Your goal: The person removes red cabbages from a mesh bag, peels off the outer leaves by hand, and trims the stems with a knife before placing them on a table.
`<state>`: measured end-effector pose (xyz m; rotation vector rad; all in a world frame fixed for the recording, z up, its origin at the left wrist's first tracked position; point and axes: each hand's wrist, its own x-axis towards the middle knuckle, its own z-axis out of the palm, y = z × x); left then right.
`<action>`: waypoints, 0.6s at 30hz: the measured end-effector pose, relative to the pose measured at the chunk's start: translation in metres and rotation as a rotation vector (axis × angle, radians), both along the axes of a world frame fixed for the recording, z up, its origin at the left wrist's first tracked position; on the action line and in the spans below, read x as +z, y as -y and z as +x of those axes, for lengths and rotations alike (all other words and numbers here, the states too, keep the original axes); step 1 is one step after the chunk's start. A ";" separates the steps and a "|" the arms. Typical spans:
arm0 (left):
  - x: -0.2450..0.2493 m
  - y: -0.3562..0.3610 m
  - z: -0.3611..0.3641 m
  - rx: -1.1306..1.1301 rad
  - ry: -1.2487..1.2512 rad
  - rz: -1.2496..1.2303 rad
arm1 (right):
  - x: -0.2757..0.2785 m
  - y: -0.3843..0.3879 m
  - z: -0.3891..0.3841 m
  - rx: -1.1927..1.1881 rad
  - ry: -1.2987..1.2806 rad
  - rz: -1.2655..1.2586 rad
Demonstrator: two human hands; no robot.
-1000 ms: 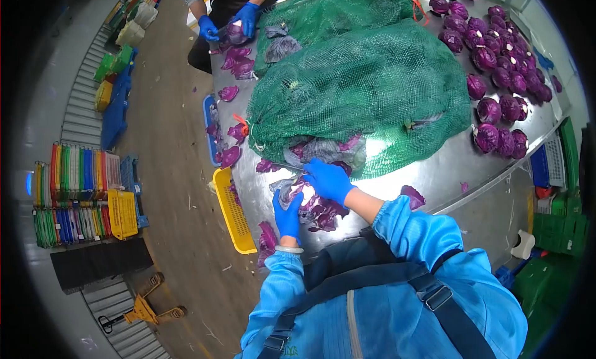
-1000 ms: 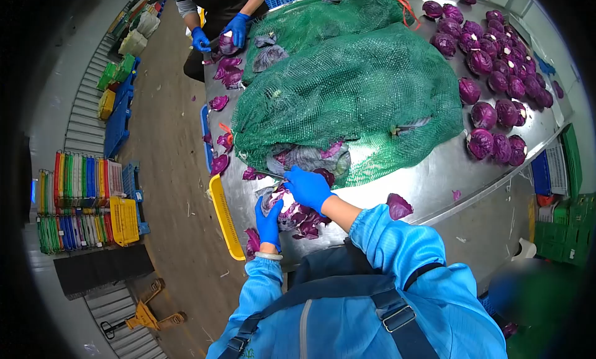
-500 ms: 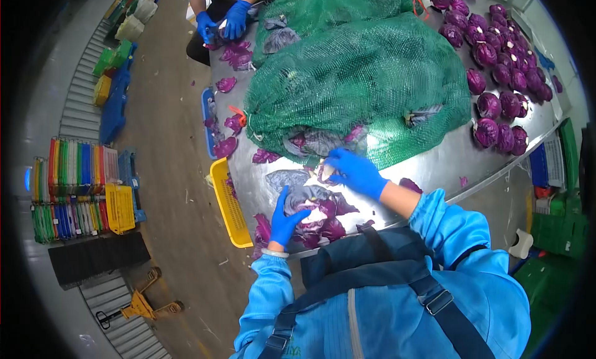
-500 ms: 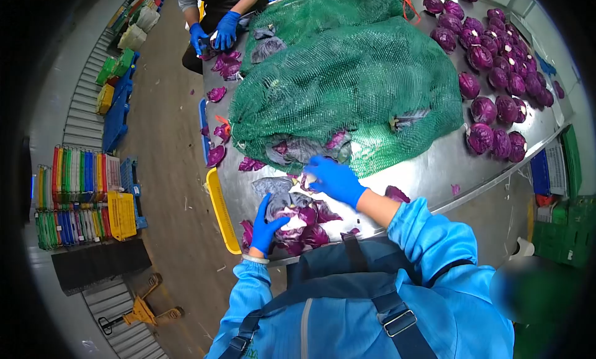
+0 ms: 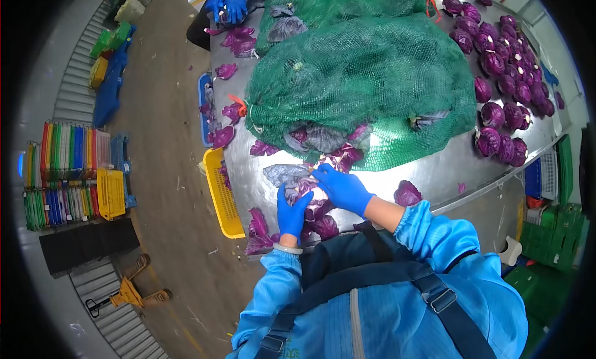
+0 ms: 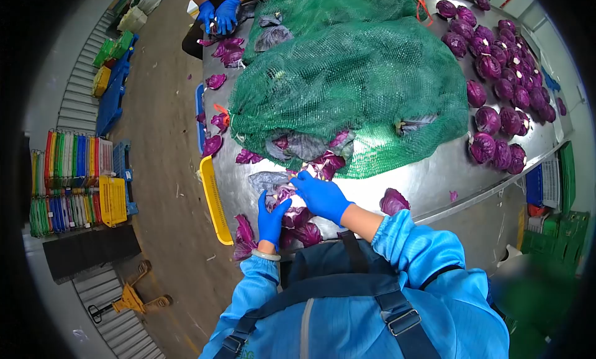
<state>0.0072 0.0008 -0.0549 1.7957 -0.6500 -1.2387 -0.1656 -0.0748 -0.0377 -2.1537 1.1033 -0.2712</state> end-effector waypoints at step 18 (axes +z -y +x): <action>-0.004 -0.001 0.033 -0.412 0.071 -0.310 | 0.022 0.031 0.001 -0.071 0.193 -0.128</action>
